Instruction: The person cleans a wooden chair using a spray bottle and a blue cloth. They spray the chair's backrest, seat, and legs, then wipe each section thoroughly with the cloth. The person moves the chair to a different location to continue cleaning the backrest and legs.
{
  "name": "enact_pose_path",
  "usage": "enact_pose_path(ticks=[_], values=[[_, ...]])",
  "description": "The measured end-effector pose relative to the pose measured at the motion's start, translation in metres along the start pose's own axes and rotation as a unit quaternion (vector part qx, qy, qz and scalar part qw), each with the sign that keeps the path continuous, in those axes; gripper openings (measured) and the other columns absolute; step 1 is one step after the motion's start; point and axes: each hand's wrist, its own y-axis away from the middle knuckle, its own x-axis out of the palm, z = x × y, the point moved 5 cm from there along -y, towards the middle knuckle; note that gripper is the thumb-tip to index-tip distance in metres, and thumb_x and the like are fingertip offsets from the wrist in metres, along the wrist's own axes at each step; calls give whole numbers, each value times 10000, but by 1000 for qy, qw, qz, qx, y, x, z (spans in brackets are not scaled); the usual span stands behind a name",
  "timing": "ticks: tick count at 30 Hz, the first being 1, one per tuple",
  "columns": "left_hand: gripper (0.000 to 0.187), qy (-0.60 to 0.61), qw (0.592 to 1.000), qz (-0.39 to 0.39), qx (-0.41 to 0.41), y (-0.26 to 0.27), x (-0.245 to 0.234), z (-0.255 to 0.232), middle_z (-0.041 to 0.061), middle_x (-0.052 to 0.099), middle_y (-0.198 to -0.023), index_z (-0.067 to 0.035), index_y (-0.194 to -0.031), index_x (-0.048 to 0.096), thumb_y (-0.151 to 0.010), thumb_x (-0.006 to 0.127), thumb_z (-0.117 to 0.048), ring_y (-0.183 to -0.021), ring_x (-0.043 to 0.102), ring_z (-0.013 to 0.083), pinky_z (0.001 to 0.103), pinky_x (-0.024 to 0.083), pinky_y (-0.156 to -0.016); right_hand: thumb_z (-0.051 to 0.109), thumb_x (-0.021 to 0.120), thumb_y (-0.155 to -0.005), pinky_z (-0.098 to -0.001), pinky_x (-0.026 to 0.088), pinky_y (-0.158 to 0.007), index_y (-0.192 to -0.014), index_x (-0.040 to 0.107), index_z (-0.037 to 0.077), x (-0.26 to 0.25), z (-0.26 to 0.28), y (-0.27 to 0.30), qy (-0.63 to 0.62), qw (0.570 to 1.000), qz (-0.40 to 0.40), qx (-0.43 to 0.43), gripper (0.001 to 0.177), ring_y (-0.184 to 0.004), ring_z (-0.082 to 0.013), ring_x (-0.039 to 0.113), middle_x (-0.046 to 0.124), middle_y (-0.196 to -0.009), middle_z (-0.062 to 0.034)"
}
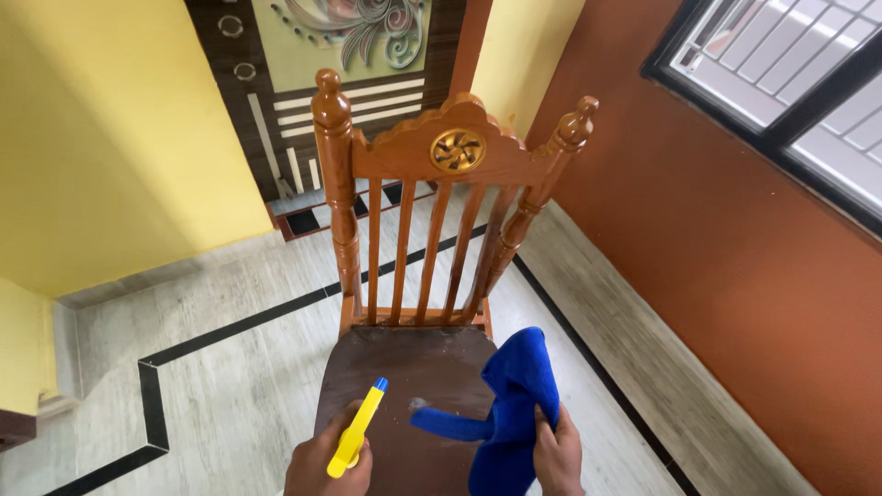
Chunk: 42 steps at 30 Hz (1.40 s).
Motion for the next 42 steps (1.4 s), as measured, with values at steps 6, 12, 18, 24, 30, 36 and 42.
enact_pose_path(ticks=[6,12,18,24,30,36,42], values=[[543,60,997,-23,43,14,-51,-40,122,808,-941,-250,-1325,661,-792,738,-179,-956,795,276,338,608,-870,220,601,-993,-284,500,-788,-1212,695,45,25,137,17,-71,989,-23,126,296,-850,-111,641,728,-940,-22],[446,102,994,-21,-40,37,-103,-86,123,787,-1008,-199,-1299,688,-856,736,-178,-946,768,290,367,558,-871,259,595,-1014,-315,506,-842,-1129,705,42,31,249,40,-148,984,20,98,270,-864,-127,651,719,-935,-47],[474,128,989,-38,69,55,-141,-130,158,788,-976,-150,-1314,672,-845,729,-185,-877,790,268,349,578,-821,259,573,-1010,-336,544,-832,-1127,680,48,20,304,57,-188,977,33,97,264,-849,-156,679,734,-944,-72],[426,138,984,-27,110,70,-154,-150,152,797,-954,-140,-1268,697,-846,733,-181,-852,790,275,348,572,-822,255,587,-1000,-315,549,-826,-1119,692,35,6,320,81,-209,976,42,50,271,-852,-147,689,750,-954,-68],[453,154,978,-19,137,72,-151,-162,140,810,-986,-164,-1269,690,-820,750,-171,-938,790,264,355,569,-858,252,593,-1001,-320,555,-818,-1104,702,40,-17,328,99,-190,980,23,57,260,-839,-152,696,753,-936,-72],[460,120,978,-24,167,72,-143,-176,142,785,-1014,-158,-1274,687,-823,771,-196,-960,766,278,358,571,-858,236,601,-988,-334,560,-806,-1121,703,23,-46,337,105,-238,971,13,33,271,-840,-178,707,766,-954,-82],[429,147,970,-35,189,62,-129,-184,148,798,-992,-110,-1223,707,-817,796,-214,-928,796,263,375,585,-864,251,599,-976,-358,583,-832,-1148,691,6,-62,357,95,-200,978,34,50,313,-862,-206,730,767,-965,-101]])
